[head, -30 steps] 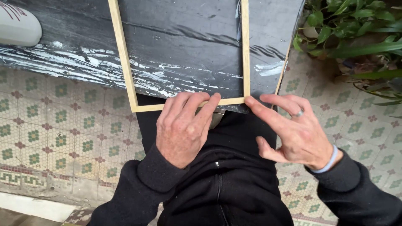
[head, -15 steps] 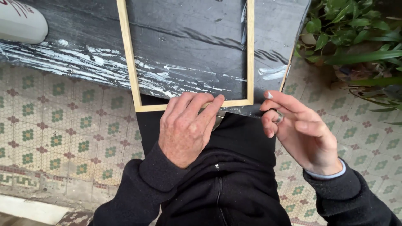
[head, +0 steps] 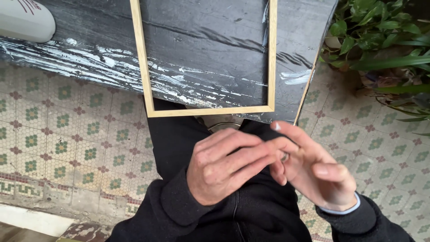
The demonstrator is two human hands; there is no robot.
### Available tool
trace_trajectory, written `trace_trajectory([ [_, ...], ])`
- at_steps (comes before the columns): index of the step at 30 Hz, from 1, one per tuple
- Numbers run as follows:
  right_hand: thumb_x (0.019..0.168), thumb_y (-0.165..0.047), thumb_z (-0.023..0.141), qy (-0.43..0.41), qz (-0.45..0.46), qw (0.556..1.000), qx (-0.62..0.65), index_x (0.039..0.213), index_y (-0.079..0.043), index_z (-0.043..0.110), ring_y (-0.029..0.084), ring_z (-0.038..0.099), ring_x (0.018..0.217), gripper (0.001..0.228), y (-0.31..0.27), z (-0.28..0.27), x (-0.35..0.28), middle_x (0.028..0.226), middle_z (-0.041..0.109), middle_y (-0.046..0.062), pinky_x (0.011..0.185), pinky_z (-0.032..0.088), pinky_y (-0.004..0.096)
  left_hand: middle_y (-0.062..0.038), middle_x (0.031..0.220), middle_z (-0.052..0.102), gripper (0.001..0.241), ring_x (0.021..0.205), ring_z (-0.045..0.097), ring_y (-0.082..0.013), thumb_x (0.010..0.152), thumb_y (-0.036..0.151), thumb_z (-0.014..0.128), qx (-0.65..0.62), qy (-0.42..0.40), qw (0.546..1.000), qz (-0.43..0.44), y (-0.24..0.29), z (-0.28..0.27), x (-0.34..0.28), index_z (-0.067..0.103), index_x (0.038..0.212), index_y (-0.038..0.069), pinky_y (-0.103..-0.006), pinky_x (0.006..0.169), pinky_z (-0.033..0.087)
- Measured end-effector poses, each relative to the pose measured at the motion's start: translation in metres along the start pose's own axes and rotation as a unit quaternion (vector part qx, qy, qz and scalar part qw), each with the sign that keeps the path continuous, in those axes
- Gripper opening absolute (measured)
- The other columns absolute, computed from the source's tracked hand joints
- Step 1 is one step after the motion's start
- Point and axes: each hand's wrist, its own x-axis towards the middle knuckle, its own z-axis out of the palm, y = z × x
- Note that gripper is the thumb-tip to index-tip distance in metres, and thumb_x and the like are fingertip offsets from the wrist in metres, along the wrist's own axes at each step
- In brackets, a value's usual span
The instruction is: Applying adhesive to wooden frame pieces and joining them to form a rectangular frame.
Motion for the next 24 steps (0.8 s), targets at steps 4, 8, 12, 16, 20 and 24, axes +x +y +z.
trace_trajectory([
  [4, 0.089, -0.038, 0.072, -0.037, 0.033, 0.999, -0.003, 0.169, 0.005, 0.022, 0.027, 0.056, 0.102, 0.104, 0.004, -0.010, -0.012, 0.127, 0.060, 0.023, 0.090, 0.044, 0.038, -0.005, 0.102, 0.074, 0.021, 0.091, 0.075, -0.0185, 0.090, 0.007, 0.082, -0.180, -0.056, 0.982, 0.002, -0.015, -0.001, -0.011, 0.076, 0.110, 0.003, -0.0294, 0.080, 0.061],
  [8, 0.088, -0.040, 0.072, -0.063, 0.040, 0.996, -0.055, 0.168, 0.004, 0.021, 0.027, 0.057, 0.102, 0.104, -0.006, -0.005, -0.007, 0.122, 0.064, 0.024, 0.093, 0.045, 0.039, -0.007, 0.105, 0.077, 0.023, 0.093, 0.075, -0.0189, 0.089, 0.008, 0.081, -0.249, -0.084, 0.965, 0.023, -0.025, 0.006, -0.023, 0.077, 0.111, 0.003, -0.0292, 0.080, 0.061],
  [12, 0.091, -0.031, 0.068, 0.010, -0.083, 0.909, -0.408, 0.153, 0.005, 0.043, 0.023, 0.063, 0.100, 0.076, -0.022, 0.002, 0.015, 0.115, 0.070, 0.015, 0.096, 0.052, 0.036, -0.005, 0.086, 0.073, 0.012, 0.079, 0.072, -0.0204, 0.088, 0.008, 0.084, -0.174, -0.046, 0.980, -0.083, -0.039, 0.016, -0.043, 0.074, 0.090, 0.002, -0.0303, 0.073, 0.057],
  [16, 0.085, -0.018, 0.070, 0.051, -0.177, 0.712, -0.677, 0.136, -0.003, 0.063, 0.018, 0.065, 0.092, 0.054, -0.031, 0.014, 0.034, 0.107, 0.067, 0.007, 0.082, 0.054, 0.030, -0.005, 0.075, 0.063, 0.038, 0.078, 0.065, -0.0257, 0.089, 0.031, 0.090, 0.132, -0.068, 0.989, 0.024, -0.046, 0.016, -0.046, 0.065, 0.070, 0.008, -0.0404, 0.072, 0.051],
  [20, 0.081, -0.014, 0.073, 0.042, -0.236, 0.623, -0.744, 0.134, -0.004, 0.063, 0.025, 0.065, 0.099, 0.055, -0.032, 0.015, 0.039, 0.115, 0.065, 0.014, 0.087, 0.054, 0.035, -0.010, 0.106, 0.070, 0.021, 0.104, 0.067, -0.0280, 0.089, 0.019, 0.083, 0.165, 0.024, 0.983, 0.073, -0.024, 0.011, -0.006, 0.071, 0.094, 0.002, -0.0454, 0.094, 0.054],
  [24, 0.078, -0.013, 0.075, 0.031, -0.255, 0.581, -0.773, 0.132, -0.003, 0.064, 0.031, 0.064, 0.100, 0.056, -0.034, 0.015, 0.044, 0.113, 0.064, 0.015, 0.087, 0.053, 0.039, -0.010, 0.126, 0.068, 0.028, 0.118, 0.065, -0.0271, 0.091, 0.006, 0.071, 0.240, 0.014, 0.969, 0.054, -0.029, 0.015, -0.006, 0.074, 0.118, 0.001, -0.0440, 0.105, 0.052],
])
